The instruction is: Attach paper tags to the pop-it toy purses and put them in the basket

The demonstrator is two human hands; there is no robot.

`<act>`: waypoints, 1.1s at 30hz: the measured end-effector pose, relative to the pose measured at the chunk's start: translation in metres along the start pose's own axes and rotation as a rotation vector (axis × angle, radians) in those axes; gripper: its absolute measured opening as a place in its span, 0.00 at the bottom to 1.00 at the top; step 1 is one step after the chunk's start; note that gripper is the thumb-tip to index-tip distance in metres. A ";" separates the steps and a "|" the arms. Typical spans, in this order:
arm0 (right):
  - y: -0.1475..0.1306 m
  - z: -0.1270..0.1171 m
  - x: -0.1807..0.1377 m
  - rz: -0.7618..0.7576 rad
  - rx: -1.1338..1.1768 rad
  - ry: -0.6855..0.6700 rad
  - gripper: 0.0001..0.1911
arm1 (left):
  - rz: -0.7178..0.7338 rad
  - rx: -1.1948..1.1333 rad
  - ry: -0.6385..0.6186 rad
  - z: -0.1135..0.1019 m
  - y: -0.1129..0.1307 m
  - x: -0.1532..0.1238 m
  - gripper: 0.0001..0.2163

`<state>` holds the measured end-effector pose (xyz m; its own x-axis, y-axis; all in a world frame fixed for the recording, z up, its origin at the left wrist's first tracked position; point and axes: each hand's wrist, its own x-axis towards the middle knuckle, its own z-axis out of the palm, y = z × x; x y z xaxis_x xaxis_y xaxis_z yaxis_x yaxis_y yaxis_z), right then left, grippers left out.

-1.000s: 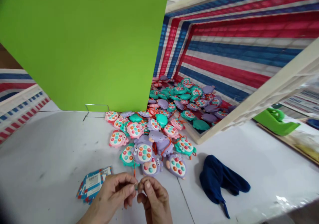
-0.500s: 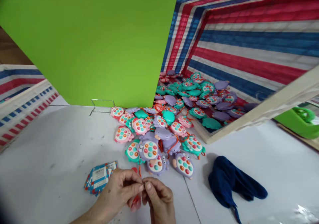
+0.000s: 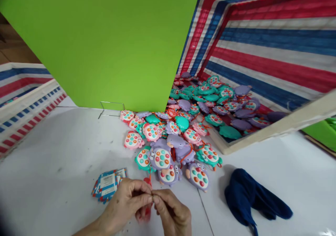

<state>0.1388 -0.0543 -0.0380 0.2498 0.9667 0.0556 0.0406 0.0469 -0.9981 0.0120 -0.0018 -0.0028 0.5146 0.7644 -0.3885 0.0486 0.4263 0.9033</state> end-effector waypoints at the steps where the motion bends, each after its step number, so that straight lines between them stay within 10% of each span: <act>1: -0.001 0.001 0.000 0.027 -0.013 0.046 0.05 | 0.021 0.001 -0.010 -0.001 -0.002 0.000 0.07; 18: 0.008 0.003 -0.002 0.346 0.287 -0.050 0.13 | -0.004 0.060 0.036 -0.004 -0.007 -0.003 0.06; 33: 0.013 -0.002 -0.002 0.284 0.258 -0.023 0.05 | 0.006 -0.057 -0.021 -0.010 -0.006 -0.004 0.08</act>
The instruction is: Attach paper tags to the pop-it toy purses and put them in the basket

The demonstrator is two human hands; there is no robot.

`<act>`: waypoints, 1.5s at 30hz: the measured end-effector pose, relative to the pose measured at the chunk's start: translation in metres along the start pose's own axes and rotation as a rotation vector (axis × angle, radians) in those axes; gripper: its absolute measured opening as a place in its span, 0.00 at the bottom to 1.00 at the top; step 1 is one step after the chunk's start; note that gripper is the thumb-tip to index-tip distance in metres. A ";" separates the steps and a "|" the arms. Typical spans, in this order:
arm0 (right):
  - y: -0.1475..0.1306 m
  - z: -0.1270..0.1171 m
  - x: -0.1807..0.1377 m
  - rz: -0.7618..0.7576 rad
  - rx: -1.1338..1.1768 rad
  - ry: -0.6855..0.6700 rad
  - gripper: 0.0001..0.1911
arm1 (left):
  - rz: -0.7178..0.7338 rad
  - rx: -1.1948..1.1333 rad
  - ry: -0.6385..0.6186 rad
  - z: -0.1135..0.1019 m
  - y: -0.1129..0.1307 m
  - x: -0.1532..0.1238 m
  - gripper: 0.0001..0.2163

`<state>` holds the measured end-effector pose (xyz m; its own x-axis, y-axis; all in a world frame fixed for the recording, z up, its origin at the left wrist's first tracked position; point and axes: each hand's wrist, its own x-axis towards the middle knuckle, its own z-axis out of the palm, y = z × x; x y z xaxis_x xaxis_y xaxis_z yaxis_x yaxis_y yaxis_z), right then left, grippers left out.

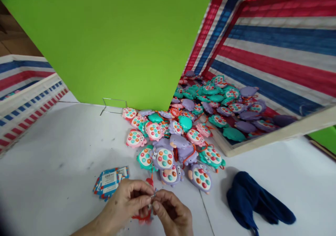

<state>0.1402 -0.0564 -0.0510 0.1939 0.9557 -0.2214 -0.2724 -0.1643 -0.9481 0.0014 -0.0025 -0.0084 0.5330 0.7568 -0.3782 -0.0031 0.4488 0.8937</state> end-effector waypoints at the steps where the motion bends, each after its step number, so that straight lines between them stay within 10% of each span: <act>1: 0.001 0.000 0.000 -0.008 -0.004 0.026 0.05 | 0.004 -0.008 -0.006 -0.001 -0.001 0.000 0.08; 10: -0.004 0.021 -0.006 -0.153 -0.099 0.184 0.05 | 0.008 -0.003 0.004 -0.003 -0.005 0.000 0.06; 17: 0.007 0.017 -0.012 -0.511 -0.637 0.218 0.08 | -0.088 -0.114 -0.053 -0.009 -0.006 0.003 0.13; 30: -0.012 0.020 -0.003 0.131 -0.092 -0.085 0.17 | -0.059 -0.033 -0.012 -0.008 -0.013 -0.002 0.07; 45: -0.010 0.021 -0.002 0.237 0.134 -0.140 0.16 | -0.060 0.051 0.038 -0.004 -0.004 -0.001 0.08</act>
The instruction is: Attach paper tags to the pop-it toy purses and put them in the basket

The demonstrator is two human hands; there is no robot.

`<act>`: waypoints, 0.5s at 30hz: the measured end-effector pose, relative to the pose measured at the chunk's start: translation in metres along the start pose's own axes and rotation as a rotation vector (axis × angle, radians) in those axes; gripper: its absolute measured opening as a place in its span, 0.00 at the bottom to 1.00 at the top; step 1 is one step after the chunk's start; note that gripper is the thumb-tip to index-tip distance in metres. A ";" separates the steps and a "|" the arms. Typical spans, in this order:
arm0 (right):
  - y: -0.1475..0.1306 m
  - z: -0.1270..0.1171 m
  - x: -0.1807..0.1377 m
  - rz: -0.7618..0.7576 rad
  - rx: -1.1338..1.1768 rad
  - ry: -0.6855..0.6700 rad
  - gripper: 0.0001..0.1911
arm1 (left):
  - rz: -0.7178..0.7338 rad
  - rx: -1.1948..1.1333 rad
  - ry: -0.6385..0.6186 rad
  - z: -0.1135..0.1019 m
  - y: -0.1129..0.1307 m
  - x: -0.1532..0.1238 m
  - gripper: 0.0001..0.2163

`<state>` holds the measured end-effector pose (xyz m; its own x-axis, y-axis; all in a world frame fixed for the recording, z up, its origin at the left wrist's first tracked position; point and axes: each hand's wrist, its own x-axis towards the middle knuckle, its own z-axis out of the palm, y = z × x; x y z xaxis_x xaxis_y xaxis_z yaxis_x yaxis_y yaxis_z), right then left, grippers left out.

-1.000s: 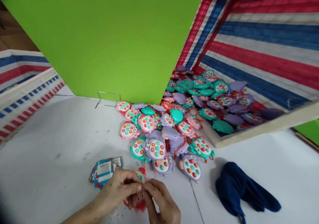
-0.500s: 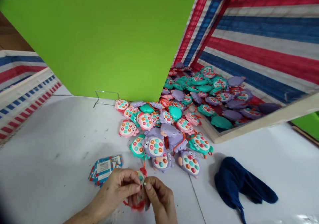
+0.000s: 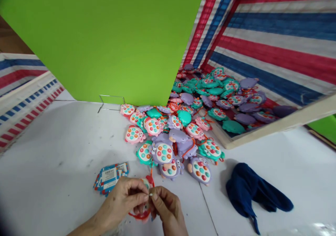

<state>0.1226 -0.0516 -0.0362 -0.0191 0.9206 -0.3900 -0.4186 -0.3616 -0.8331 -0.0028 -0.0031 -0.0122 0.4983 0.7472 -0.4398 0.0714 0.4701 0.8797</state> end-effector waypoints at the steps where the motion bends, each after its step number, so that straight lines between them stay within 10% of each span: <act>1: 0.000 0.000 0.000 0.008 0.008 0.002 0.16 | 0.006 -0.005 -0.003 0.000 0.000 0.000 0.08; 15: -0.001 -0.005 0.000 0.073 -0.055 -0.035 0.17 | 0.095 0.219 -0.083 -0.002 -0.003 -0.007 0.07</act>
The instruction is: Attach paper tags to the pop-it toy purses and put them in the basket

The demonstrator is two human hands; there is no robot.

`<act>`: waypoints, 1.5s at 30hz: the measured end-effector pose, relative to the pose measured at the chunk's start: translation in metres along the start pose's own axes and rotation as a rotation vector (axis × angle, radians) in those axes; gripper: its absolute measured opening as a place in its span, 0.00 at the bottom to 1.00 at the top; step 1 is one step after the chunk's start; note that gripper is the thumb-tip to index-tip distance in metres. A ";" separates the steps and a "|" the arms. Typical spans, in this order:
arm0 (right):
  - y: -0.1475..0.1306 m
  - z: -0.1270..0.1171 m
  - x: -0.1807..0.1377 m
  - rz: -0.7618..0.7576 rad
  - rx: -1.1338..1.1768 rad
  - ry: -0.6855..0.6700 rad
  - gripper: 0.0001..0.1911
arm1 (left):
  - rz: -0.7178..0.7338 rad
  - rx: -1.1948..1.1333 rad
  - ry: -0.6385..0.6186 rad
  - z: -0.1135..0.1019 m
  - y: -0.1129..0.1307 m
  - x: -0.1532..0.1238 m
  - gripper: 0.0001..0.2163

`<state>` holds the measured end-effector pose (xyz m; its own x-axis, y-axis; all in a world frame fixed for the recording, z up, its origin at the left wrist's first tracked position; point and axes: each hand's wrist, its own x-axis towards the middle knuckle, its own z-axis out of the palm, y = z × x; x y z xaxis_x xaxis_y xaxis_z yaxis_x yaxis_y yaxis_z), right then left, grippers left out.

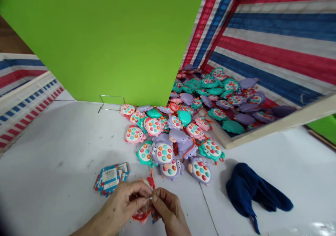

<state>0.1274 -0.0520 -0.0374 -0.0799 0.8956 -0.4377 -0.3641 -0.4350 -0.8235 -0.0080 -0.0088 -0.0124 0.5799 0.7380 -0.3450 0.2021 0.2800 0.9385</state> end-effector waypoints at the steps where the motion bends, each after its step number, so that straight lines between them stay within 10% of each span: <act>1: 0.001 -0.001 0.000 -0.007 -0.014 -0.003 0.17 | 0.010 0.020 -0.007 0.000 0.001 -0.001 0.07; 9: 0.007 -0.005 0.000 -0.045 -0.155 -0.025 0.18 | 0.059 0.235 0.056 0.000 0.003 -0.002 0.07; 24: 0.021 -0.001 0.001 -0.177 -0.119 0.122 0.16 | -0.034 -0.035 0.113 0.002 0.000 -0.001 0.05; 45: 0.005 -0.002 -0.002 0.052 0.012 -0.098 0.14 | 0.092 0.311 0.080 -0.004 0.006 -0.006 0.09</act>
<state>0.1278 -0.0561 -0.0416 -0.1890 0.8767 -0.4423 -0.3681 -0.4808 -0.7958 -0.0138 -0.0092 -0.0048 0.5460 0.8005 -0.2473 0.3905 0.0181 0.9204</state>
